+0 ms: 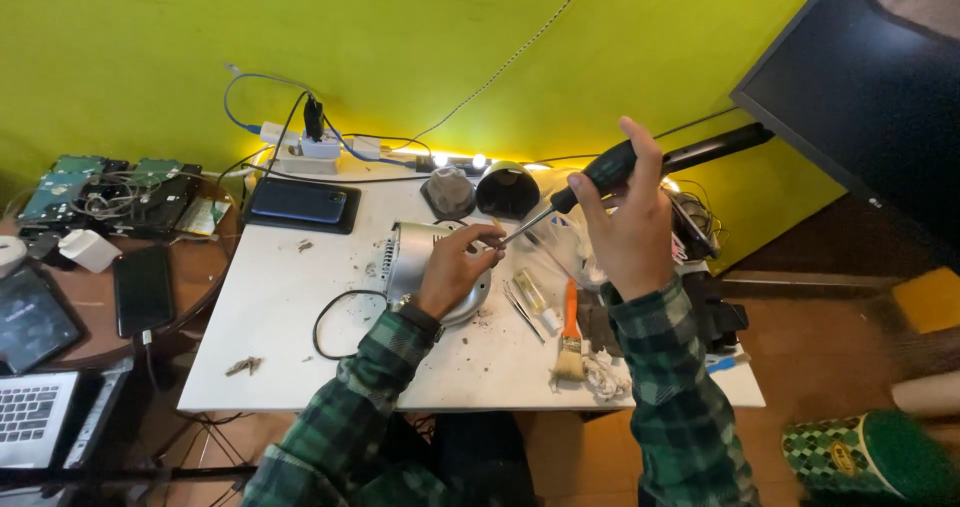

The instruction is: Screwing together the plastic casing of a small handheld appliance using a manual screwdriver

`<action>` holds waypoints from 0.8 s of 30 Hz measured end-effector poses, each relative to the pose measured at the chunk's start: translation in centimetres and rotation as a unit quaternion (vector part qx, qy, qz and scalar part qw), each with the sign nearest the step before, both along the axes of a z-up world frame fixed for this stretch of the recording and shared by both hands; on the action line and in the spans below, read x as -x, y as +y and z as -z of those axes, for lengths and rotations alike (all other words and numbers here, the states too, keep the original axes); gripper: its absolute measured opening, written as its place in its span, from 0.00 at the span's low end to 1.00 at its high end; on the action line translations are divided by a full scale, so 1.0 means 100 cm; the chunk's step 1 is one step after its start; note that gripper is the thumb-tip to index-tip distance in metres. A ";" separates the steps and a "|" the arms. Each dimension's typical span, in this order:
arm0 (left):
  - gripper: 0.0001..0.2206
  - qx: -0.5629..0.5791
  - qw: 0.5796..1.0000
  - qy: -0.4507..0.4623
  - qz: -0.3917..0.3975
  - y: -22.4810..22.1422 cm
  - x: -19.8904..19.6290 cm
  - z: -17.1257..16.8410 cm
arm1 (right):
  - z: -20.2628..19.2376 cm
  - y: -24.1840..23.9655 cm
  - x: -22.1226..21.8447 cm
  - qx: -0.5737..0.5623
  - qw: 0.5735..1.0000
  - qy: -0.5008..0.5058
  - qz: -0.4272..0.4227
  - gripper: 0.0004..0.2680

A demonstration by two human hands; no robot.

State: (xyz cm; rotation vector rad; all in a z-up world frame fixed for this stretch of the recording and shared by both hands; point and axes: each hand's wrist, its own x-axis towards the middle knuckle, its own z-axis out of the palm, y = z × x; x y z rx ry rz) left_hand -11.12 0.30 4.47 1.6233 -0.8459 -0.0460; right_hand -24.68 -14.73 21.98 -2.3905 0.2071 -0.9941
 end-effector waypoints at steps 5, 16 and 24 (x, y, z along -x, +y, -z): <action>0.17 -0.027 0.993 -0.110 -0.006 0.007 -0.002 0.026 | 0.047 0.001 -0.004 -0.018 1.000 -0.010 -0.011 0.22; 0.16 -0.275 0.911 -0.213 -0.222 0.018 0.067 0.106 | 0.096 0.004 0.011 -0.026 0.998 -0.042 -0.036 0.22; 0.21 -0.388 0.868 -0.183 -0.251 -0.018 0.039 0.176 | 0.118 0.006 0.015 -0.009 0.998 -0.054 -0.037 0.21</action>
